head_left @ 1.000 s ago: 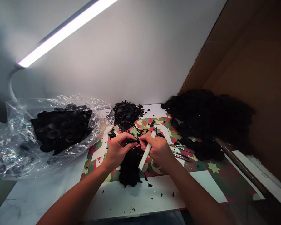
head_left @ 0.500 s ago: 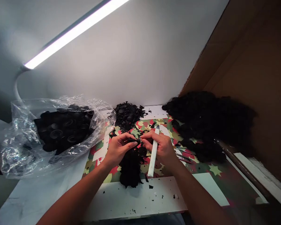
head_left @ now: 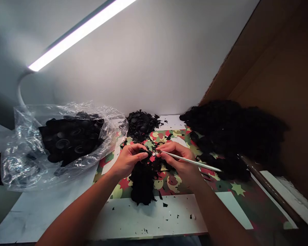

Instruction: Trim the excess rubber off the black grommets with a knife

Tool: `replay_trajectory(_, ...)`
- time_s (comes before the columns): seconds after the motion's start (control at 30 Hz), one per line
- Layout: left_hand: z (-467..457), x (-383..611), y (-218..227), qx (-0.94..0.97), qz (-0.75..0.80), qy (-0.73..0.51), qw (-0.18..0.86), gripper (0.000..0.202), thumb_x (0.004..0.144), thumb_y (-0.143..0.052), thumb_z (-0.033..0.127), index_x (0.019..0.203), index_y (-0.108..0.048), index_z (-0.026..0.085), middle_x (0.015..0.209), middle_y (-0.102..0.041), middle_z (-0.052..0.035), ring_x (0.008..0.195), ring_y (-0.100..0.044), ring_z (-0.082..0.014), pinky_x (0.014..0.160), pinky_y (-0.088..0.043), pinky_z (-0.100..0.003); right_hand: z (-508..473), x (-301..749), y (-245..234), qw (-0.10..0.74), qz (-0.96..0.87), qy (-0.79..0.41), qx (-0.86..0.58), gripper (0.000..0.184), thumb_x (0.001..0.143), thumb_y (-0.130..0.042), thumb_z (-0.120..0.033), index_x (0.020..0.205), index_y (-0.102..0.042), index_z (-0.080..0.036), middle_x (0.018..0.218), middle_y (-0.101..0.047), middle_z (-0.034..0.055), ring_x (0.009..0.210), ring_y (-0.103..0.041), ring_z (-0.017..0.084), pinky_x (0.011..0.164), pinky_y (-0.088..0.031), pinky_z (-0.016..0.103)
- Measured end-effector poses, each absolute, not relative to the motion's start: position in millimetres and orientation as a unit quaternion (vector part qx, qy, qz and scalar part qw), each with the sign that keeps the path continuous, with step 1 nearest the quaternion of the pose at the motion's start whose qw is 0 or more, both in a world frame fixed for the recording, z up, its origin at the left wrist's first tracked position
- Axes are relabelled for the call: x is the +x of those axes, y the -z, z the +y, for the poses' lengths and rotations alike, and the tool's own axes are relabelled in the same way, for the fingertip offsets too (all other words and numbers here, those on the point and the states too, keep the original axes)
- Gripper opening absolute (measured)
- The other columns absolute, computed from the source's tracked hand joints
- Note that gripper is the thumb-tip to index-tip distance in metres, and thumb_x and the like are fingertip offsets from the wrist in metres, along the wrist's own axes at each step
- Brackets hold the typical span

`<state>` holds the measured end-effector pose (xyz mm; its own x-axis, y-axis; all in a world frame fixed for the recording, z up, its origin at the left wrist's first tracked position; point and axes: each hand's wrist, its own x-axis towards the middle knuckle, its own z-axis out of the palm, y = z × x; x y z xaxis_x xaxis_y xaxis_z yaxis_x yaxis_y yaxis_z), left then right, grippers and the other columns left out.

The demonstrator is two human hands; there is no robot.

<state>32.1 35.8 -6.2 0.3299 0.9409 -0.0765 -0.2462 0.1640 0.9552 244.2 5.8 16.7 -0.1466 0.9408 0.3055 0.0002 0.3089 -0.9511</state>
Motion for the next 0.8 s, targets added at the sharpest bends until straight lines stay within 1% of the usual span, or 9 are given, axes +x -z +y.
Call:
replay_trajectory(0.1,36.4,30.5,6.3,0.484,0.364,-0.431,0.669,0.021,0.069,-0.086,0.03,0.078,-0.074,0.015,0.073,-0.067,-0.0023,0.066,-0.057,-0.0118,0.061,-0.046,-0.023,4.5,246.3,-22.6,0.494,-0.66,-0.416,-0.383,0.015,0.09,-0.069,-0.028,0.078,-0.069,-0.02,0.107,-0.076,0.0077,0.099,-0.072,0.022,0.083,-0.058,0.035)
replay_trajectory(0.23,35.9,30.6,4.8,0.499,0.367,-0.421,0.662,0.02,0.07,-0.086,0.03,0.078,-0.075,0.015,0.071,-0.068,-0.0014,0.063,-0.057,-0.0108,0.06,-0.045,-0.022,3.5,246.5,-25.9,0.461,-0.685,-0.402,-0.397,0.013,0.091,-0.067,-0.026,0.079,-0.071,-0.02,0.099,-0.078,0.007,0.089,-0.073,0.022,0.076,-0.058,0.033)
replay_trajectory(0.33,35.6,30.7,4.5,0.513,0.37,-0.418,0.652,0.021,0.07,-0.086,0.031,0.079,-0.075,0.015,0.072,-0.069,-0.0014,0.063,-0.058,-0.0113,0.06,-0.045,-0.022,4.2,245.4,-25.0,0.457,-0.691,-0.391,-0.4,0.013,0.09,-0.066,-0.024,0.08,-0.071,-0.02,0.097,-0.079,0.0062,0.085,-0.073,0.021,0.074,-0.057,0.032)
replay_trajectory(0.47,35.1,30.4,3.7,0.525,0.374,-0.41,0.645,0.019,0.073,-0.084,0.03,0.081,-0.075,0.015,0.073,-0.069,-0.0007,0.063,-0.058,-0.0103,0.061,-0.046,-0.021,5.9,245.7,-23.8,0.446,-0.702,-0.381,-0.404,0.013,0.09,-0.066,-0.023,0.079,-0.071,-0.021,0.096,-0.078,0.005,0.085,-0.073,0.02,0.074,-0.056,0.03)
replay_trajectory(0.63,32.9,32.4,-1.1,0.526,0.388,-0.406,0.639,0.019,0.073,-0.083,0.03,0.081,-0.074,0.015,0.068,-0.068,0.0007,0.058,-0.056,-0.0092,0.057,-0.045,-0.02,6.1,246.9,-23.4,0.424,-0.716,-0.363,-0.419,0.014,0.092,-0.064,-0.023,0.079,-0.07,-0.021,0.097,-0.077,0.0036,0.082,-0.073,0.018,0.071,-0.054,0.029)
replay_trajectory(0.8,31.2,35.0,0.5,0.524,0.4,-0.427,0.619,0.019,0.072,-0.084,0.031,0.08,-0.075,0.016,0.069,-0.068,0.0005,0.06,-0.057,-0.0103,0.059,-0.047,-0.021,0.6,237.7,-18.1,0.436,-0.748,-0.295,-0.403,0.015,0.095,-0.059,-0.018,0.082,-0.065,-0.023,0.099,-0.075,0.0012,0.085,-0.07,0.016,0.076,-0.052,0.027)
